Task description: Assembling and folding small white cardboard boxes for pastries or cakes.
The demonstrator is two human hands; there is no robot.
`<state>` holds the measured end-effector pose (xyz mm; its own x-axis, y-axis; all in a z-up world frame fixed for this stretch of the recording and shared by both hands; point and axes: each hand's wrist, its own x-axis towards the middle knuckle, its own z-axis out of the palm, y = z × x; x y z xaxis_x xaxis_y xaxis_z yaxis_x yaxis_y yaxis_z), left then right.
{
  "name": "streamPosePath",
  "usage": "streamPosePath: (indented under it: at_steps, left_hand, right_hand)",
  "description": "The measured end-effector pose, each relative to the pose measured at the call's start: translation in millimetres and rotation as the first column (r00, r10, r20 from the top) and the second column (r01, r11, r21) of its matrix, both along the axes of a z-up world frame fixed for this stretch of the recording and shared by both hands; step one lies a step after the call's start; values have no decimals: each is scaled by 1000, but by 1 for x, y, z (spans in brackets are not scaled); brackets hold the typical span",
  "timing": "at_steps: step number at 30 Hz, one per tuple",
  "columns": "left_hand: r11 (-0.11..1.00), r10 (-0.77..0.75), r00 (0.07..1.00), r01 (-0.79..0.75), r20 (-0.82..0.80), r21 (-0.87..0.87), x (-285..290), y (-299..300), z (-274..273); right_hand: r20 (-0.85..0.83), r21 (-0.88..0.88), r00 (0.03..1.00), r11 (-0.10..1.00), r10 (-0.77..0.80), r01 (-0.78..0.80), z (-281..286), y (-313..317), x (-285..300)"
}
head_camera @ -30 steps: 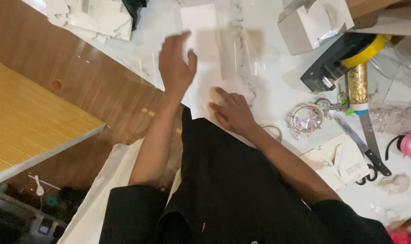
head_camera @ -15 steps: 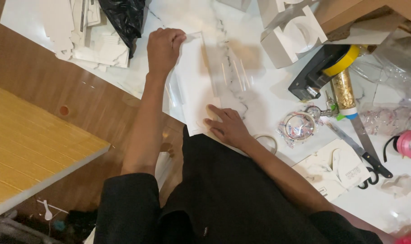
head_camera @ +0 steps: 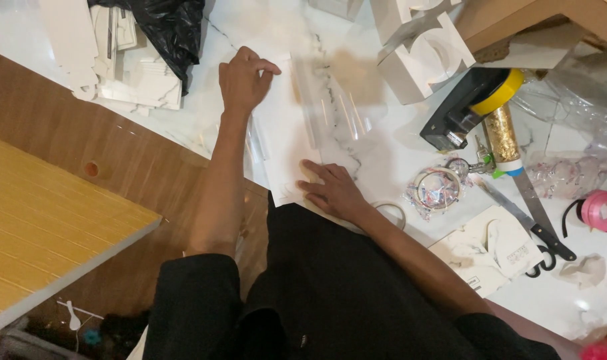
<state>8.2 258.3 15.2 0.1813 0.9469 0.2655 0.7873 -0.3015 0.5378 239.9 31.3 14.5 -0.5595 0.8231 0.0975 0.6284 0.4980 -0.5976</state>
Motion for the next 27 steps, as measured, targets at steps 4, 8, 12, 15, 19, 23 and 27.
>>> streamPosePath:
  at_steps: [4,8,12,15,19,23,27]
  left_hand:
    - [999,51,999,-51,-18,-6,7,0,5]
    - [988,130,987,-137,-96,-72,6,-1,13]
    - [992,118,988,-121,-103,-24,-20,-3,19]
    - [880,21,999,1,40,-476,-43,-12,52]
    - [747,68,997,-18,49,-664,-68,-34,65]
    - [767,249,937,-36,246,-641,-91,-59,64]
    - [773,307,890,-28,336,-633,-85,-90,91]
  right_hand:
    - [-24,-33,1000,999,-3,2,4,3,1]
    - [-57,-112,998,993,-31,24,16,5,-3]
    - [-43,-93,998,995,-45,41,14,7,7]
    - [-75,-73,981,982,-180,174,21,15,14]
    - [-181,-72,909,927,-375,368,15,28,30]
    - [-128,-192,849,853,-513,486,2,35,43]
    - [-82,-189,892,886,-445,424,-1,36,50]
